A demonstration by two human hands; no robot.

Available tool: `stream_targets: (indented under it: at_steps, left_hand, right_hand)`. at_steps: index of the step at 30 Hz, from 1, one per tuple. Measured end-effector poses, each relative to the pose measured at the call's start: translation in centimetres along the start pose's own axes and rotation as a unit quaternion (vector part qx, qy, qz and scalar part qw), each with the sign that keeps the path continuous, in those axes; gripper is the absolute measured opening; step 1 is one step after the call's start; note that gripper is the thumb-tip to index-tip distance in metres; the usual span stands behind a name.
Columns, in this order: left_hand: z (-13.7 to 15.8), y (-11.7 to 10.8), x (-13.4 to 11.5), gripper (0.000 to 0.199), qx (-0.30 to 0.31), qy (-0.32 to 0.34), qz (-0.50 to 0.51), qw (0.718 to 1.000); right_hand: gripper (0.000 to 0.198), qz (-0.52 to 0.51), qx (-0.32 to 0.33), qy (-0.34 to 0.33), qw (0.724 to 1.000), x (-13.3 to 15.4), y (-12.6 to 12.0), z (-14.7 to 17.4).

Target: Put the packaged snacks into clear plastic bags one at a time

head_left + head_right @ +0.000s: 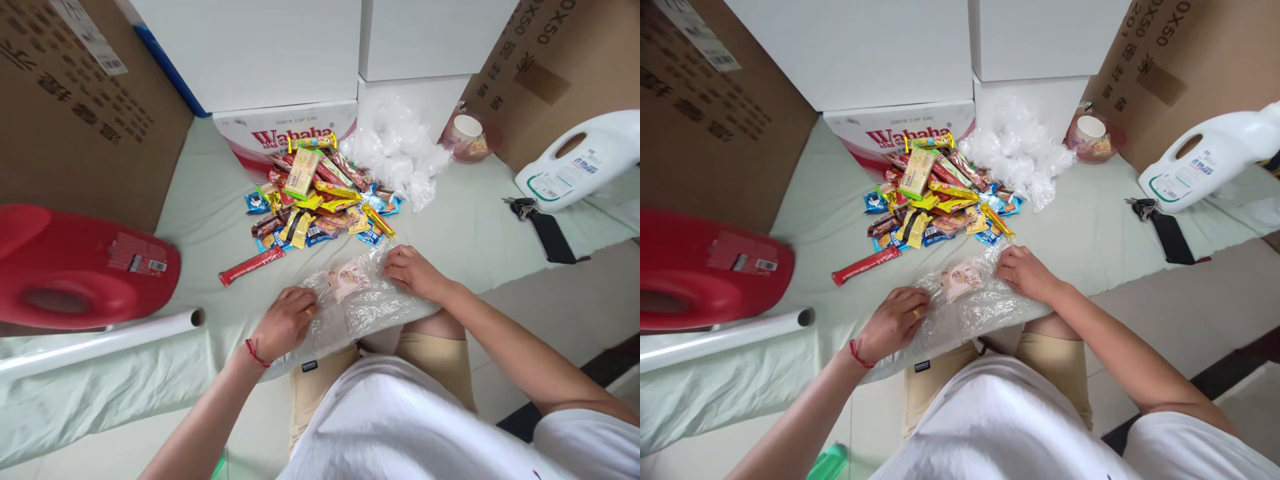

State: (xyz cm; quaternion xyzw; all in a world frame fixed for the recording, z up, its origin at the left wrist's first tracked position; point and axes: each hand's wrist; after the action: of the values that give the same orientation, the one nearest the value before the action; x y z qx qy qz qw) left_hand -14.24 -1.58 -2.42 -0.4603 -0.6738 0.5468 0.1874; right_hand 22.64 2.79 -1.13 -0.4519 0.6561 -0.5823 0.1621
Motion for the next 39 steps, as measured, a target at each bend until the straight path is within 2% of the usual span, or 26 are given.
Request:
stream_targets:
  at_steps: [3, 7, 9, 11, 13, 15, 17, 19, 22, 25, 27, 29, 32, 36, 39]
  left_hand:
    - [0.4, -1.6, -0.6, 0.025, -0.012, -0.036, 0.013, 0.999]
    - [-0.7, -4.4, -1.7, 0.022, -0.111, -0.068, 0.010, 0.991]
    - [-2.2, -4.7, -2.2, 0.028, -0.130, -0.063, 0.014, 0.989]
    - [-4.0, -4.0, -2.6, 0.038, -0.090, -0.044, 0.019, 0.995]
    - [-5.4, -2.5, -2.6, 0.045, -0.005, -0.025, 0.004, 1.000]
    - [-6.0, -0.9, -2.4, 0.049, 0.076, -0.014, -0.026, 0.997]
    - [-6.0, 0.2, -2.0, 0.051, 0.120, -0.011, -0.048, 0.992]
    - [-5.6, 0.7, -1.8, 0.052, 0.129, -0.012, -0.060, 0.990]
    - [-5.2, 0.7, -1.7, 0.051, 0.131, -0.017, -0.075, 0.988]
    - [-5.3, 0.6, -1.9, 0.051, 0.146, -0.020, -0.089, 0.985]
    - [-5.5, 0.6, -2.0, 0.052, 0.159, -0.018, -0.091, 0.983]
    - [-5.8, 0.5, -2.1, 0.053, 0.171, -0.022, -0.085, 0.981]
    - [-6.3, 0.0, -2.1, 0.055, 0.191, -0.032, -0.064, 0.979]
    - [-7.3, -1.0, -2.2, 0.053, 0.216, -0.045, -0.036, 0.975]
    - [-8.0, -1.2, -2.1, 0.047, 0.216, -0.060, -0.017, 0.974]
  right_hand:
    - [0.018, -0.003, -0.010, 0.013, 1.000, 0.0, 0.3, 0.5]
    - [0.018, -0.007, -0.019, 0.018, 1.000, -0.1, 0.6, 0.5]
    - [0.018, -0.007, -0.018, 0.016, 1.000, -0.2, 0.6, 0.3]
    - [0.019, -0.006, -0.013, 0.016, 1.000, -0.1, 0.4, 0.3]
    - [0.021, -0.004, -0.010, 0.020, 1.000, 0.2, 0.0, 0.6]
    - [0.024, 0.004, -0.022, 0.032, 0.999, 1.1, -0.6, 1.2]
    - [0.022, 0.010, -0.041, 0.039, 0.998, 2.6, -0.7, 2.0]
    - [0.025, 0.011, -0.040, 0.028, 0.999, 4.4, -0.1, 2.8]
    - [0.042, 0.022, -0.006, 0.008, 1.000, 6.9, 2.2, 3.9]
    - [0.025, 0.020, -0.012, 0.017, 1.000, 8.2, 4.7, 4.7]
    - [0.018, -0.001, -0.030, 0.027, 0.999, 8.5, 5.5, 5.0]
    - [0.018, -0.028, -0.048, 0.036, 0.998, 8.5, 5.3, 4.9]
    - [0.018, -0.072, -0.073, 0.041, 0.994, 8.1, 3.5, 3.8]
    - [0.021, -0.099, -0.064, 0.058, 0.991, 7.0, 0.6, 0.4]
    - [0.023, -0.095, -0.039, 0.104, 0.989, 5.5, -0.1, -2.7]
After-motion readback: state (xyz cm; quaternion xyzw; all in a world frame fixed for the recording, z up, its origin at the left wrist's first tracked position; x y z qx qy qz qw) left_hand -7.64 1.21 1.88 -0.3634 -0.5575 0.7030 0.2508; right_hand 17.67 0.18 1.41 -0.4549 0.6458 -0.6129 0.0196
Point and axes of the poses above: each hand's wrist, its own z-axis away from the middle knuckle, its own y-axis out of the palm, x = y × z, and after that the axes turned 3 degrees about x, right-handed
